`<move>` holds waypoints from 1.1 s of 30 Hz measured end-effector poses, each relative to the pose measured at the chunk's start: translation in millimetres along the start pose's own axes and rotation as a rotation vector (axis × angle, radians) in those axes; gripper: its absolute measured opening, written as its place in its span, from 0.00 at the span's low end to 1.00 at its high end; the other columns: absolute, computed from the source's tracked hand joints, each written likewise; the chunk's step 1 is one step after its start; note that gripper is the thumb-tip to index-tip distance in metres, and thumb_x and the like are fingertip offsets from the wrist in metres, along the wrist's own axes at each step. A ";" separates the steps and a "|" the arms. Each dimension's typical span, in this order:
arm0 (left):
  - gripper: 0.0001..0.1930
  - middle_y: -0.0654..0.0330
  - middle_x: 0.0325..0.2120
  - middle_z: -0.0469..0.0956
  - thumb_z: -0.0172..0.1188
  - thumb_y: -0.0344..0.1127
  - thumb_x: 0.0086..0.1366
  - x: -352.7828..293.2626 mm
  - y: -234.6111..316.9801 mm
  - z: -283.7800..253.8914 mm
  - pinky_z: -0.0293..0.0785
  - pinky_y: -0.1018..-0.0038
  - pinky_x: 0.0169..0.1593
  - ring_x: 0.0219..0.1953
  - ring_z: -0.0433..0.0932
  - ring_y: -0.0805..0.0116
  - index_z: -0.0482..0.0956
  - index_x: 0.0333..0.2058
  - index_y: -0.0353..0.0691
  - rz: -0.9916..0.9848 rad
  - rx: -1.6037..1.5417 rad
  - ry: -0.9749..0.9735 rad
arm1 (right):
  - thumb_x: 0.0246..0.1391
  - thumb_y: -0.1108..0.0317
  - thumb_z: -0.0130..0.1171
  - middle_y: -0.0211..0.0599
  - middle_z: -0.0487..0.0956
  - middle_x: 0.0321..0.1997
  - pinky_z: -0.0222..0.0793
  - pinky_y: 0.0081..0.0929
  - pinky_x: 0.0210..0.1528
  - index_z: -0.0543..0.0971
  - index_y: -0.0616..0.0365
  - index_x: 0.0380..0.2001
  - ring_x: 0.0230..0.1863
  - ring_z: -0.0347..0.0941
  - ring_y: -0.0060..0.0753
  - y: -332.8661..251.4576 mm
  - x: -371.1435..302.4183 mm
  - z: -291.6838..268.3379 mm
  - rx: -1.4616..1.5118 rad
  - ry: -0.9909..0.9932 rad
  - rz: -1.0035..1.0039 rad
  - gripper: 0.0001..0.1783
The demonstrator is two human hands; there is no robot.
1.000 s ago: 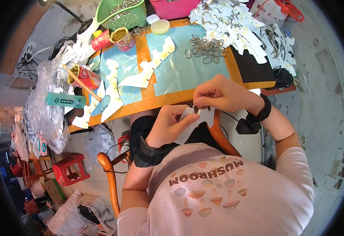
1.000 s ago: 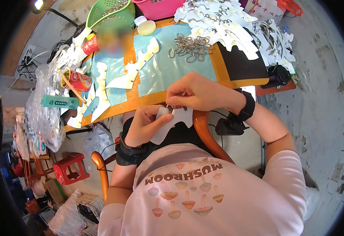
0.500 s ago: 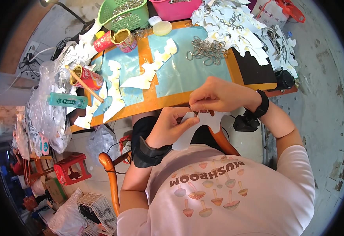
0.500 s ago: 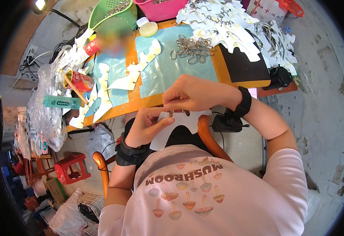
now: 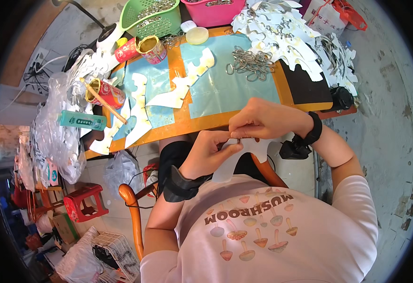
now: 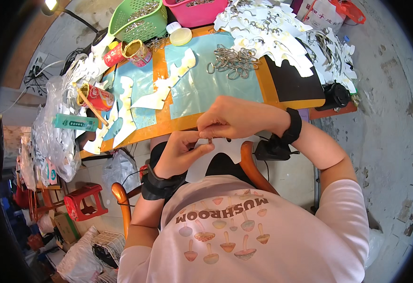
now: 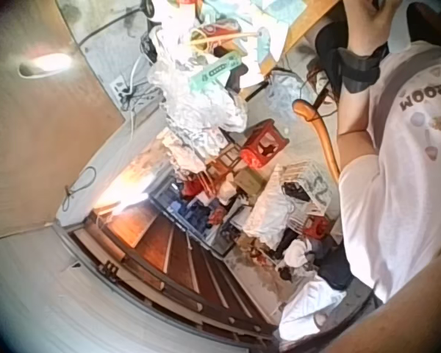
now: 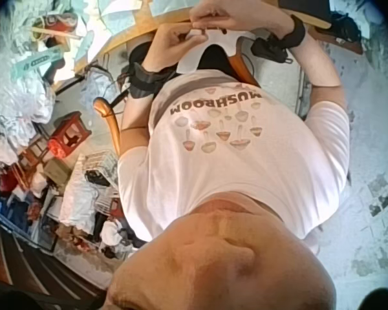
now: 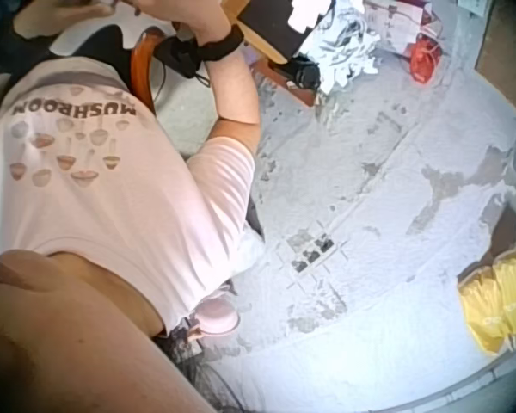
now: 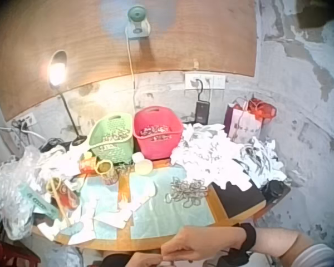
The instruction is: Assembling decorative white shoe components by applying adhesive and attaching metal rings.
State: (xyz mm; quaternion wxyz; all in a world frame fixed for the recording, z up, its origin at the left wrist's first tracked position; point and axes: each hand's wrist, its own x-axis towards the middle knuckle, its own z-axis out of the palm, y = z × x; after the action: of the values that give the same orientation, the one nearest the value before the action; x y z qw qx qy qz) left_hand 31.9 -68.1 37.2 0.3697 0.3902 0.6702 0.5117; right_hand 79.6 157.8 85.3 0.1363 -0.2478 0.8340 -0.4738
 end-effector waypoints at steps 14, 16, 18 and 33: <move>0.10 0.69 0.21 0.77 0.64 0.33 0.67 10.0 -32.0 -8.7 0.67 0.82 0.27 0.25 0.70 0.85 0.82 0.36 0.29 -0.119 -0.150 0.314 | 0.70 0.62 0.43 0.45 0.76 0.48 0.69 0.32 0.53 0.77 0.67 0.47 0.44 0.75 0.39 88.9 -168.7 50.9 -0.358 1.351 0.230 0.19; 0.10 0.68 0.21 0.78 0.64 0.32 0.67 13.6 -38.6 -3.2 0.67 0.81 0.27 0.24 0.71 0.85 0.83 0.37 0.29 -0.058 -0.139 0.372 | 0.69 0.61 0.44 0.48 0.73 0.50 0.66 0.36 0.56 0.74 0.67 0.48 0.48 0.72 0.43 128.1 -200.9 71.6 -0.531 1.321 0.326 0.18; 0.10 0.69 0.27 0.80 0.64 0.32 0.67 14.4 -45.2 -5.3 0.68 0.83 0.28 0.27 0.73 0.86 0.83 0.40 0.28 -0.099 -0.109 0.362 | 0.68 0.60 0.45 0.50 0.70 0.52 0.64 0.38 0.58 0.71 0.66 0.49 0.52 0.69 0.46 151.6 -217.6 85.5 -0.583 1.271 0.402 0.18; 0.08 0.69 0.28 0.80 0.60 0.33 0.71 -5.7 -23.7 -15.4 0.68 0.83 0.31 0.27 0.73 0.85 0.81 0.42 0.34 -0.089 -0.456 0.212 | 0.64 0.67 0.49 0.47 0.72 0.42 0.65 0.34 0.51 0.73 0.65 0.40 0.47 0.70 0.46 184.2 -224.7 90.2 -0.576 1.497 0.454 0.11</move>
State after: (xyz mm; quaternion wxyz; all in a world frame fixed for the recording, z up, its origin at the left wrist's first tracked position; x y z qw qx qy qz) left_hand 17.1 -83.4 17.8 0.3977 0.2111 0.5892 0.6709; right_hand 257.8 293.3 -120.8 -0.4305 0.2817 0.8225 -0.2426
